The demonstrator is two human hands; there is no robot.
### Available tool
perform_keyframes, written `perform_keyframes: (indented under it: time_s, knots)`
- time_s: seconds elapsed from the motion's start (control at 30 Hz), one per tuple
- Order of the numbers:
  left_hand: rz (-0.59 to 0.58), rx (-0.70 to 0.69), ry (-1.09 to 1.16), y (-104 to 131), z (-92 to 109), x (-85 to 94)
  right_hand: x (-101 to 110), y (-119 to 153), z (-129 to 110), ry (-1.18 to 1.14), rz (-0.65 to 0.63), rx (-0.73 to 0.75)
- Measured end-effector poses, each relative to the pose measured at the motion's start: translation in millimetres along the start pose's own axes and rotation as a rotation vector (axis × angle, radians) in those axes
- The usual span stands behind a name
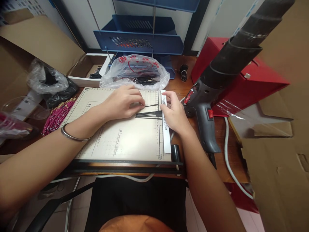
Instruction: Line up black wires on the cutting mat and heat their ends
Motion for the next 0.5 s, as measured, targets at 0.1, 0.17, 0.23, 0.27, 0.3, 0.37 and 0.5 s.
perform_keyframes:
  time_s: [0.1,0.17,0.23,0.27,0.3,0.37,0.5]
  knots:
    - [0.004,0.023,-0.007,0.0,-4.5,0.8,-0.2,-0.5,4.3,-0.032,0.018,0.0]
    - [0.019,0.038,-0.007,0.2,-8.4,1.3,-1.3,-4.2,10.0,-0.059,0.031,-0.012]
    - [0.042,0.048,-0.008,0.2,-12.1,1.2,-3.4,-12.1,19.0,-0.122,0.053,-0.057]
    - [0.054,0.051,-0.01,-0.1,-13.7,0.8,-5.0,-17.4,24.8,-0.169,0.066,-0.097]
    - [0.066,0.055,-0.011,-0.9,-15.0,0.3,-7.3,-23.3,30.8,-0.222,0.076,-0.147]
    - [0.086,0.073,-0.008,-3.7,-17.4,-1.3,-13.3,-36.0,40.3,-0.299,0.073,-0.227]
    - [0.083,0.145,0.05,-13.9,-21.3,-5.3,-22.9,-57.2,41.7,-0.293,0.02,-0.177]
Point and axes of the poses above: each hand's wrist, its own y-axis away from the middle knuckle, its own x-axis out of the back of the hand, z = x × y, the point moved 6 cm from there along -y, towards the middle knuckle, and after that the axes turned 6 degrees about x, right-handed, at the moved point
